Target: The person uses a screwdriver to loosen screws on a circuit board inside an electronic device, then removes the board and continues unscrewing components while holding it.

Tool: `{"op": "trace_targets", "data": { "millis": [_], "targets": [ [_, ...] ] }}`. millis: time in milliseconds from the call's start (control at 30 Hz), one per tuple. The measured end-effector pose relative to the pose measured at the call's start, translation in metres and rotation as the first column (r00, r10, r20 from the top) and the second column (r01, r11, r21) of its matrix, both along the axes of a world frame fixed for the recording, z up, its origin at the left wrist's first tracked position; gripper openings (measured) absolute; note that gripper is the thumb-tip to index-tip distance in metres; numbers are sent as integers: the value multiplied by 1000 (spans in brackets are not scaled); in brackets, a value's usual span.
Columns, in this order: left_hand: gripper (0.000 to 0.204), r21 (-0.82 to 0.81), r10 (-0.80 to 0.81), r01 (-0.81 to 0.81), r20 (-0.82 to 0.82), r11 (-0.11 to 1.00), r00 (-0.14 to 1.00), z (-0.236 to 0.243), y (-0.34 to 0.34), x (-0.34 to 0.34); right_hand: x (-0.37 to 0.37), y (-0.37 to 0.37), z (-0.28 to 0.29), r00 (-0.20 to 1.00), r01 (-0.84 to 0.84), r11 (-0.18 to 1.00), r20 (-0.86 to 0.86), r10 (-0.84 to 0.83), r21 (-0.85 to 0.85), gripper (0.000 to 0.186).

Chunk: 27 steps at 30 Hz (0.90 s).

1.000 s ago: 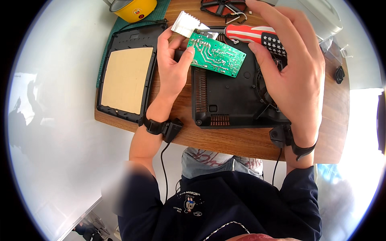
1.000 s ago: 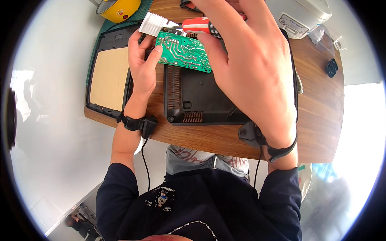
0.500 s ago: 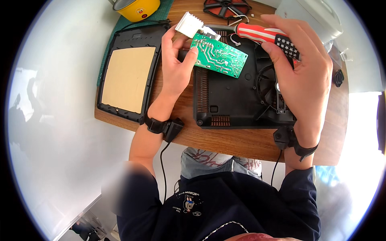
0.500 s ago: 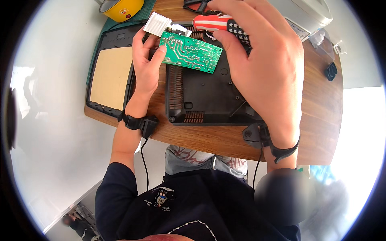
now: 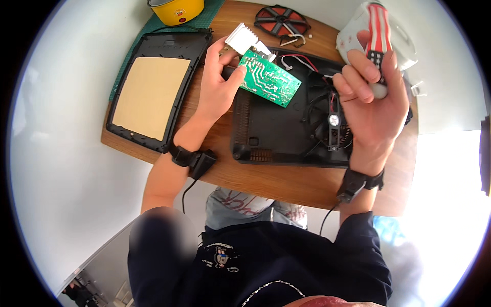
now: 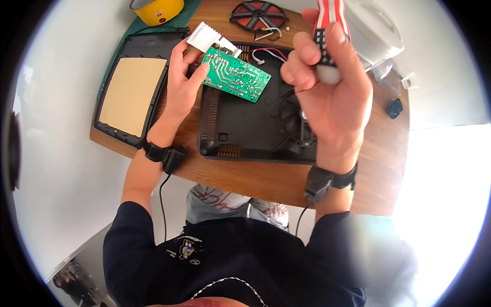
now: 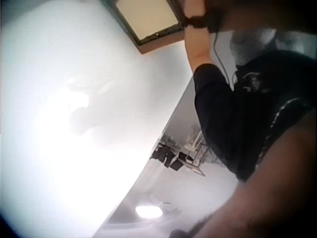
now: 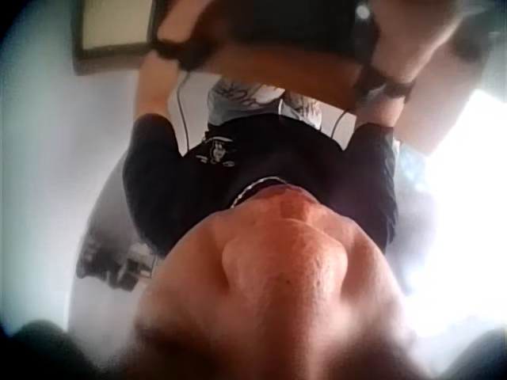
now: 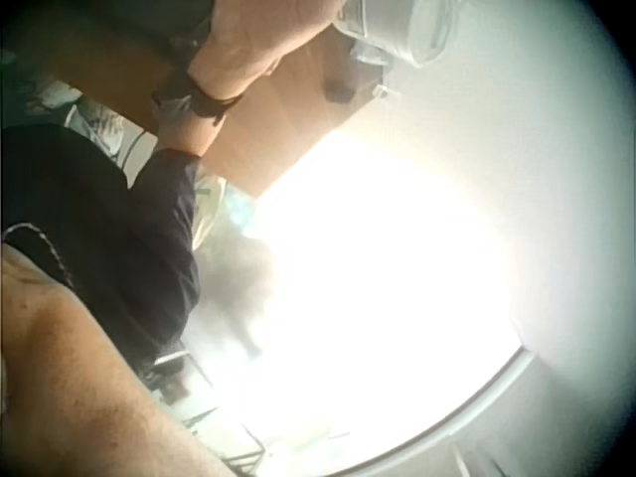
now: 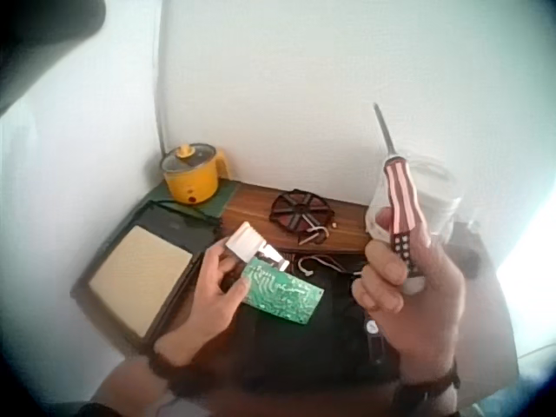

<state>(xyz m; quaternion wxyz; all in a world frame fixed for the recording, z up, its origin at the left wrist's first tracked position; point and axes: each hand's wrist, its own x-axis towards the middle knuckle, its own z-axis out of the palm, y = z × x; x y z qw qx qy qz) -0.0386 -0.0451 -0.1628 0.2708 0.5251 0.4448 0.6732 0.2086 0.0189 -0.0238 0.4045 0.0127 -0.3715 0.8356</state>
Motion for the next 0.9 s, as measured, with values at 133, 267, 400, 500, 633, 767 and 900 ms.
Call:
{"op": "trace_targets", "data": {
  "millis": [133, 267, 400, 500, 633, 767, 900],
  "targets": [
    [62, 0, 5, -5, 40, 1000, 999, 0, -2, 0, -10, -12, 2, 928, 264, 933, 201, -315, 244, 24],
    [63, 7, -47, 47, 79, 999, 996, -4, 2, 1, -31, -13, 4, 555, 182, 791, 603, -573, 584, 14],
    [64, -9, -45, 46, 101, 999, 994, 0, -2, 2, -67, 7, -20, 156, -97, 229, 242, -958, 969, 22],
    [65, -10, -47, 49, 135, 999, 990, -3, 0, 2, -82, 12, -26, 117, -160, 398, 418, -901, 903, 26],
    [67, -38, -24, 29, 132, 999, 991, -1, 1, 3, -97, 13, -30, 97, -180, 399, 420, -902, 899, 26],
    [69, -47, -21, 26, 117, 999, 993, -1, 0, 5, -103, 11, -34, 68, -209, 394, 415, -907, 895, 25],
    [69, -25, -10, 14, 119, 1000, 993, 0, 1, 9, -107, 13, -41, 34, -209, 341, 355, -934, 917, 26]
  ]
}}
